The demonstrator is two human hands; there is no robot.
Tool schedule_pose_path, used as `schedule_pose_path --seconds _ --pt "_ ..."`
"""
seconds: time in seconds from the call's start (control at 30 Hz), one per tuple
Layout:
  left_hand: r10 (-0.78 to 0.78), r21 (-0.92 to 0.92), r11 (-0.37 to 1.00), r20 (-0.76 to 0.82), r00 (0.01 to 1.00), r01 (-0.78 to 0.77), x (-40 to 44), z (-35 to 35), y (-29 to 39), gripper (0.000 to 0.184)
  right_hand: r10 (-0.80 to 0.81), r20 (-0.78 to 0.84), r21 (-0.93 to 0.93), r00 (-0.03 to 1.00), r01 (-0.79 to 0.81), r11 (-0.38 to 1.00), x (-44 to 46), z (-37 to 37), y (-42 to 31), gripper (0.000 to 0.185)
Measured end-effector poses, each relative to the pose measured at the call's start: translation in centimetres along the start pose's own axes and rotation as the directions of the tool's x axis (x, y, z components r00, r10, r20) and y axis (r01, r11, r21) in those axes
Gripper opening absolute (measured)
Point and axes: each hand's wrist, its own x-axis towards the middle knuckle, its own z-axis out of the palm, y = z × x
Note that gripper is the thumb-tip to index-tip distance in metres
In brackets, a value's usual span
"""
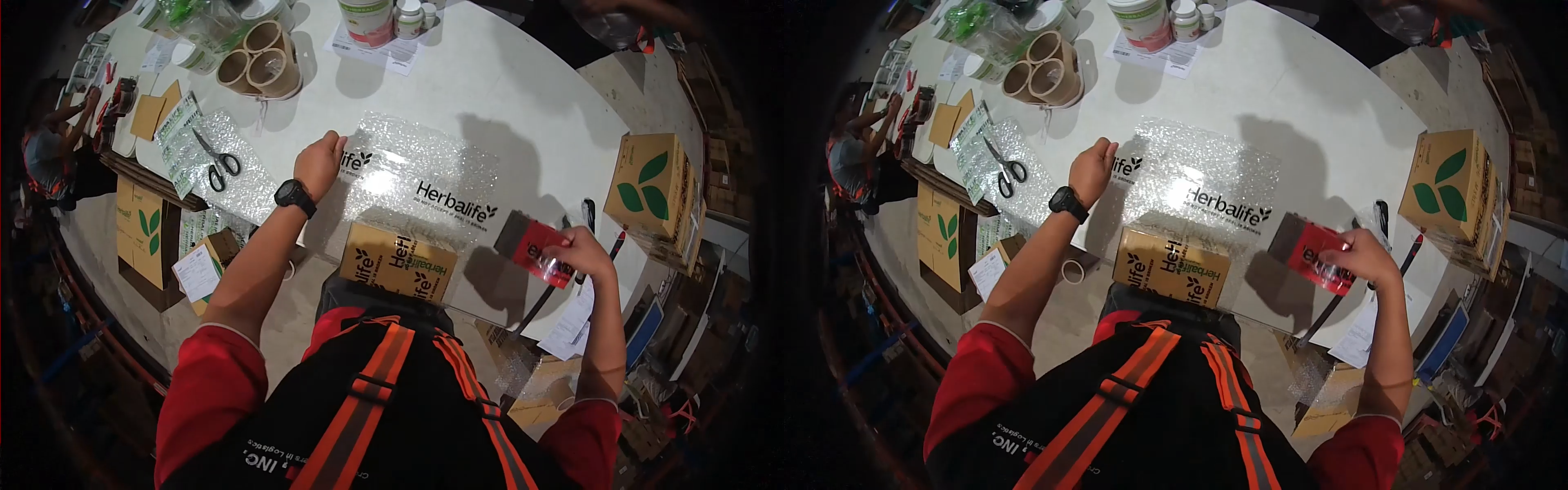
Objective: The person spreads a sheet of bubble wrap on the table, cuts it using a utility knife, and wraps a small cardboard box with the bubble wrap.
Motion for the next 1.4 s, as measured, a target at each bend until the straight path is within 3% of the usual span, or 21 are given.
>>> schedule_pose_path --seconds 0.07,0.13,0.33,0.4,0.53,0.73,1.0,1.07,1.13,1.2,1.27,1.3,1.33,1.37,1.4 --pt "-0.046 0.036 0.998 0.053 0.998 0.044 -0.2 1.2 -0.7 0.029 0.078 -0.021 -0.037 0.997 -0.078 0.996 1.0 -0.2 0.1 0.026" --pt "-0.092 0.077 0.993 -0.004 0.996 0.092 0.2 2.6 -0.8 0.031 0.01 -0.018 -0.027 1.0 -0.011 1.0 2.9 0.0 0.9 0.033" --pt "-0.155 0.151 0.978 0.073 0.985 0.142 0.1 4.4 -1.1 0.028 0.041 -0.092 -0.046 0.995 -0.045 0.998 5.5 0.3 0.6 0.04" --pt "-0.171 0.15 0.975 0.054 0.984 0.162 -0.1 4.8 -1.1 0.029 -0.061 -0.181 -0.118 0.982 0.04 0.992 6.3 0.6 1.2 0.046" --pt "-0.176 0.178 0.97 0.057 0.983 0.163 0.1 5.5 -0.9 0.03 -0.138 -0.11 -0.103 0.984 0.127 0.987 7.7 0.8 1.4 0.045" --pt "-0.21 0.214 0.959 0.089 0.974 0.187 -0.1 6.5 -1.2 0.03 -0.127 -0.05 -0.079 0.991 0.122 0.989 8.9 0.9 1.1 0.034" --pt "-0.253 0.262 0.938 0.076 0.965 0.225 0.1 7.3 -1.2 0.033 -0.165 -0.065 -0.133 0.984 0.156 0.979 11.2 2.1 3.0 0.036" --pt "-0.226 0.264 0.941 0.015 0.974 0.214 0.2 7.2 -1.3 0.037 -0.183 -0.078 -0.123 0.98 0.173 0.977 11.2 1.9 3.2 0.034" --pt "-0.218 0.314 0.917 -0.119 0.969 0.245 0.4 6.7 -2.3 0.054 -0.13 -0.065 -0.225 0.989 0.112 0.968 11.3 1.8 3.3 0.033" --pt "-0.215 0.369 0.893 -0.155 0.964 0.259 0.8 4.5 0.2 0.054 -0.124 -0.072 -0.215 0.99 0.106 0.971 11.5 1.6 3.5 0.034" --pt "0.134 0.096 0.987 -0.068 0.989 -0.127 1.1 6.1 4.9 0.055 -0.12 -0.055 -0.208 0.991 0.106 0.972 11.6 1.9 3.7 0.034" --pt "0.199 -0.086 0.978 0.108 0.974 -0.191 0.1 7.7 9.1 0.063 -0.123 -0.042 -0.202 0.991 0.112 0.973 11.5 1.8 3.5 0.035" --pt "0.337 -0.008 0.927 0.457 0.823 -0.375 -0.6 9.7 12.2 0.074 -0.128 -0.027 -0.204 0.991 0.12 0.972 11.4 1.5 3.3 0.036" --pt "0.355 0.121 0.845 0.603 0.715 -0.521 -1.6 9.3 17.8 0.089 -0.132 -0.032 -0.21 0.991 0.122 0.97 11.3 1.5 3.3 0.036" --pt "0.346 0.186 0.796 0.643 0.683 -0.577 -2.7 12.2 18.7 0.102 -0.155 -0.042 -0.207 0.987 0.144 0.968 11.2 1.6 3.3 0.037"
